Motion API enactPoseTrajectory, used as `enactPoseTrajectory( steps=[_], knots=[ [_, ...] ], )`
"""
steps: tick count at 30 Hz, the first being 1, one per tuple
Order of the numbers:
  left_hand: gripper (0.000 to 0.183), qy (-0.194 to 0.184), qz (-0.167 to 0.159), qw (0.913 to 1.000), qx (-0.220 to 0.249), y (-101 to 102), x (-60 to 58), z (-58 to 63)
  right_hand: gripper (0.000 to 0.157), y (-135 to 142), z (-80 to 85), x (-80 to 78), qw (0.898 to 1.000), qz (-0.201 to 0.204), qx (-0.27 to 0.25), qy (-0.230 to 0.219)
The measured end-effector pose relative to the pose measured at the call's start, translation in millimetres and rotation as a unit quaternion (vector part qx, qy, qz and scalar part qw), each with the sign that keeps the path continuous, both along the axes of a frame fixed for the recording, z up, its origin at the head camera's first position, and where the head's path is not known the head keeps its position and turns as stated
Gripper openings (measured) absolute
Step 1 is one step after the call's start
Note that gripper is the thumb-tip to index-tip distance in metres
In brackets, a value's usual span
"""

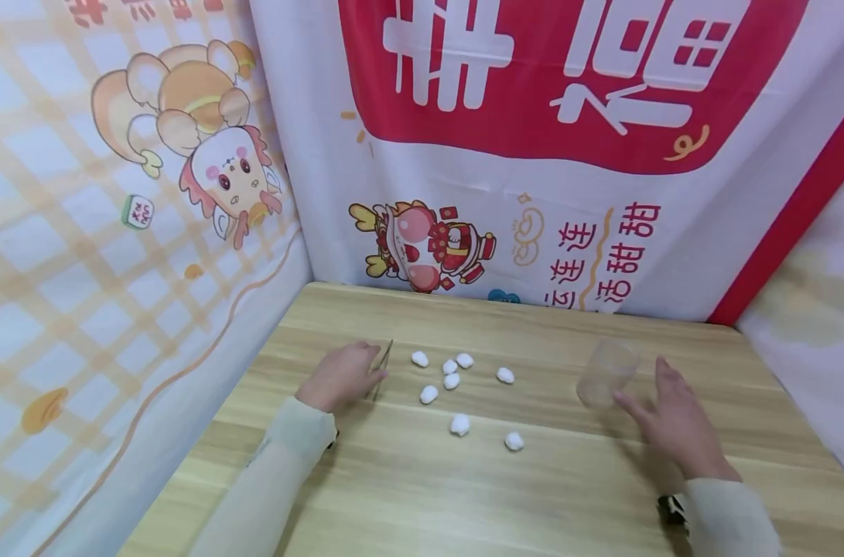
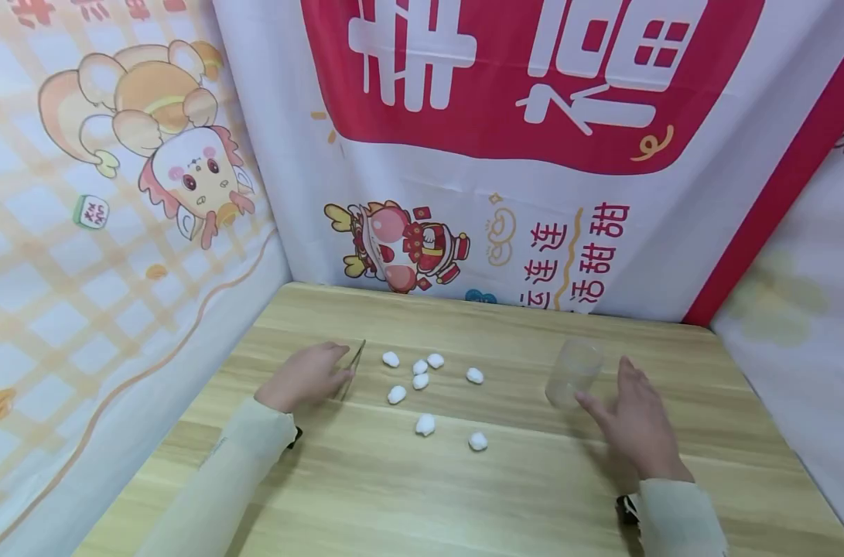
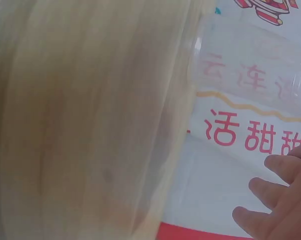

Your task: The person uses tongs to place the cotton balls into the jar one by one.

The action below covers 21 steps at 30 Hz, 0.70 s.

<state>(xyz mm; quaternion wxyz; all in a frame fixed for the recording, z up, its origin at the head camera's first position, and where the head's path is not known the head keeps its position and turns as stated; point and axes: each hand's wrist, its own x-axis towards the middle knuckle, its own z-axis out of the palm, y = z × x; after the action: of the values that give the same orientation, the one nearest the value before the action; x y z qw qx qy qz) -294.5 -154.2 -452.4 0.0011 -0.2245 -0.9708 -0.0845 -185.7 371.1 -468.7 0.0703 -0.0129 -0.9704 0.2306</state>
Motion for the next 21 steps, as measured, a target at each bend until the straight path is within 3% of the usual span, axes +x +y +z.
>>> enactPoseTrajectory(
  steps=[5, 10, 13, 17, 21],
  knots=[
    [0.053, -0.005, -0.001, 1.0, 0.002, 4.8, -8.6, -3.1, 0.107, 0.1, -4.3, -5.9, 0.997, -0.01, -0.069, -0.031],
    [0.048, -0.037, 0.013, 0.9992, 0.003, 6.9, -14.7, -8.2, 0.117, -4.2, -12.4, -16.6, 0.987, -0.014, -0.142, -0.073],
    [0.041, -0.056, 0.028, 0.998, 0.006, 9.0, -17.0, -10.0, 0.12, -6.3, -16.4, -25.7, 0.975, -0.005, -0.208, -0.075],
    [0.04, -0.07, 0.034, 0.9969, 0.008, 14.2, -20.3, -10.1, 0.116, -4.5, -22.1, -35.0, 0.952, 0.015, -0.3, -0.057],
    [0.039, -0.069, 0.032, 0.9971, 0.01, 20.2, -27.8, -9.7, 0.11, 0.3, -27.4, -39.0, 0.94, 0.027, -0.338, -0.031]
  ],
)
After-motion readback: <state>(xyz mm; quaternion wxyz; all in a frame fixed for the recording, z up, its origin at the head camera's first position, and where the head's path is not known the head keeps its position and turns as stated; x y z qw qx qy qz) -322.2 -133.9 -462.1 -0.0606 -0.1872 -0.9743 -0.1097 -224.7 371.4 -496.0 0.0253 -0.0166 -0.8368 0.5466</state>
